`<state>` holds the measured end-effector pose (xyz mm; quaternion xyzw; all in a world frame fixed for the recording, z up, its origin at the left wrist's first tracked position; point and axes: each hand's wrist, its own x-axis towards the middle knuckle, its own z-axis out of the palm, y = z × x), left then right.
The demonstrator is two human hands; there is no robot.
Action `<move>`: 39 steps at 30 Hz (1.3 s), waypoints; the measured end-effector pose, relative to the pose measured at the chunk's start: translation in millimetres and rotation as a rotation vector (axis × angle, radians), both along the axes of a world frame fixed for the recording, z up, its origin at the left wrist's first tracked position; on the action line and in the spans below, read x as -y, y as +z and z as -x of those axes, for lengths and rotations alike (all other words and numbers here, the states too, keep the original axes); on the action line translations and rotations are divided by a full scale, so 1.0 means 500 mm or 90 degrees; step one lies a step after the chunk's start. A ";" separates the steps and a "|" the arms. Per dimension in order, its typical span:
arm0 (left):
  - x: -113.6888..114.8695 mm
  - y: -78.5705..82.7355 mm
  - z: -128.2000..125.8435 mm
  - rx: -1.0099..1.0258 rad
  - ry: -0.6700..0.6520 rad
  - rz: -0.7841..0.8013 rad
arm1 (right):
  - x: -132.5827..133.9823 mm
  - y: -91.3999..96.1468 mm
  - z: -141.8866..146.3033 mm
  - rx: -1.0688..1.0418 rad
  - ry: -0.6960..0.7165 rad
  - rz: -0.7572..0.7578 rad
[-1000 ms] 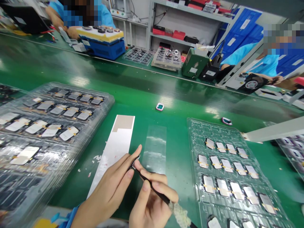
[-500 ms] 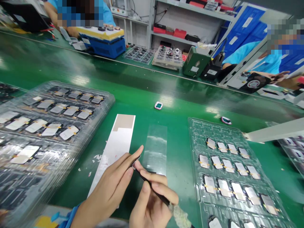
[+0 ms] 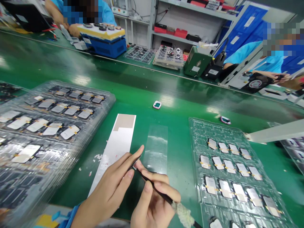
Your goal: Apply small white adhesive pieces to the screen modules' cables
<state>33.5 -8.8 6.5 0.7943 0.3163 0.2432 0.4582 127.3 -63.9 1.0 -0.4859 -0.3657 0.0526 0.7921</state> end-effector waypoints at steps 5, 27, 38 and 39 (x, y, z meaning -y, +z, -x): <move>-0.001 -0.001 -0.003 -0.003 0.002 -0.002 | -0.001 -0.002 -0.001 0.002 -0.001 0.005; -0.005 0.005 -0.001 0.003 0.003 0.028 | -0.007 0.011 0.001 0.060 -0.022 0.015; -0.005 0.006 -0.002 0.012 0.010 0.005 | -0.008 0.012 0.001 0.047 -0.049 0.018; -0.006 0.005 -0.002 0.014 0.012 -0.002 | -0.008 0.013 0.000 0.042 -0.049 0.010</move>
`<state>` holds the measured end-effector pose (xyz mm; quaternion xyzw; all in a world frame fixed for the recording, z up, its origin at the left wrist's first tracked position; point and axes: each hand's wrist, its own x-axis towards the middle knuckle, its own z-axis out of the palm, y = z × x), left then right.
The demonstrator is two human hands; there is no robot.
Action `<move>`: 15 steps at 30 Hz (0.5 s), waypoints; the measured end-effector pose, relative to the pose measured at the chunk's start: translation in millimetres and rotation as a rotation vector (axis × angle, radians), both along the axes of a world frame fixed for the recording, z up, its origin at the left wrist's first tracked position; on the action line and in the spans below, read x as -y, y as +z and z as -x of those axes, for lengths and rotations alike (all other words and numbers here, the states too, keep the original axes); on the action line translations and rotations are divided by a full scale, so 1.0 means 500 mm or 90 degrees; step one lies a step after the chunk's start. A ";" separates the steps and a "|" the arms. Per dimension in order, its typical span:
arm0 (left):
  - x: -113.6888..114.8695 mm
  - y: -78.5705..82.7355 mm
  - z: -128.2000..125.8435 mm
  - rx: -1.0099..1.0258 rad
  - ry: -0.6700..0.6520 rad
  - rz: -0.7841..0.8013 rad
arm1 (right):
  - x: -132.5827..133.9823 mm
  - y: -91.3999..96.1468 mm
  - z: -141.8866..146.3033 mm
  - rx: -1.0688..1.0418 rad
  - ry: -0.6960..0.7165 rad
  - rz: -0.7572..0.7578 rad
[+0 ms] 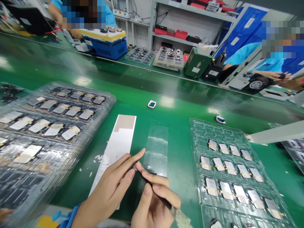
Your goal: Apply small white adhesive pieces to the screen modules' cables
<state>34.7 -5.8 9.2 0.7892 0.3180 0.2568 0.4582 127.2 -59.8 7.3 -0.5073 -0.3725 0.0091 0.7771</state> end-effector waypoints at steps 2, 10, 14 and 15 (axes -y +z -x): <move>-0.001 -0.002 0.000 0.001 0.004 -0.017 | 0.000 0.000 0.000 -0.019 0.012 -0.019; -0.006 -0.007 -0.001 -0.016 0.006 -0.028 | 0.006 -0.001 -0.003 -0.057 0.052 -0.031; 0.008 0.004 0.010 0.010 -0.013 0.029 | 0.018 0.009 -0.050 0.019 0.072 0.029; 0.013 0.008 0.012 0.020 -0.010 0.054 | 0.026 0.014 -0.063 0.052 0.098 0.097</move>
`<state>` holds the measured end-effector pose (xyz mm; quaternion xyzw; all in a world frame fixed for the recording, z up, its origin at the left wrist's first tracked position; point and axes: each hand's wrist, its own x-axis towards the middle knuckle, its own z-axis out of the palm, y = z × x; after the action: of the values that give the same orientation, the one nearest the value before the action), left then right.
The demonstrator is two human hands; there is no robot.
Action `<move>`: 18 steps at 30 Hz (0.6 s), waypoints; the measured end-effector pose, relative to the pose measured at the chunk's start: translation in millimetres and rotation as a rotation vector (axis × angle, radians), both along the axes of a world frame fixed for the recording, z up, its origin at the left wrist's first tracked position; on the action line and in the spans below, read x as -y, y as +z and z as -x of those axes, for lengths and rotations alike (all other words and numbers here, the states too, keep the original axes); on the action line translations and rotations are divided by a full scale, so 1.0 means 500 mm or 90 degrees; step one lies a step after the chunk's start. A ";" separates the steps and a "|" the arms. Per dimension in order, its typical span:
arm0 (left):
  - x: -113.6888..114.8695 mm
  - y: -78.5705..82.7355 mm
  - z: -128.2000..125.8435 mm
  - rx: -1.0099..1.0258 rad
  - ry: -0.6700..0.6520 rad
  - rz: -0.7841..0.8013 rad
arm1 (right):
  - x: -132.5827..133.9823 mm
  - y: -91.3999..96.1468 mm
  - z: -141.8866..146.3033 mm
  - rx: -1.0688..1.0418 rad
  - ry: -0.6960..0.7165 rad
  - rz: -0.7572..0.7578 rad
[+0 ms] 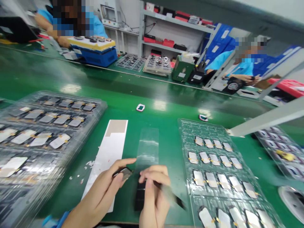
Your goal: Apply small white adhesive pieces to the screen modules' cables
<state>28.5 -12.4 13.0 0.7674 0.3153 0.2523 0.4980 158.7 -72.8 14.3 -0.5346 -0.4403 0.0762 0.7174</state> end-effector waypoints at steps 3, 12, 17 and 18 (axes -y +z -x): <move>0.015 0.008 -0.002 0.042 -0.014 0.074 | 0.030 0.021 -0.021 0.080 0.122 0.202; 0.027 0.036 0.009 0.031 -0.060 -0.063 | 0.052 0.072 -0.236 0.144 -0.063 0.486; 0.011 0.033 0.122 -0.079 0.038 -0.247 | -0.011 0.039 -0.438 0.171 -0.174 0.597; 0.001 0.032 0.148 -0.104 0.046 -0.277 | -0.022 0.035 -0.452 0.176 -0.175 0.611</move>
<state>-45.4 -13.0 29.1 0.8628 0.3203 0.2689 0.2840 384.5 -61.9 31.6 -0.8616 -0.3717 0.1033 0.3300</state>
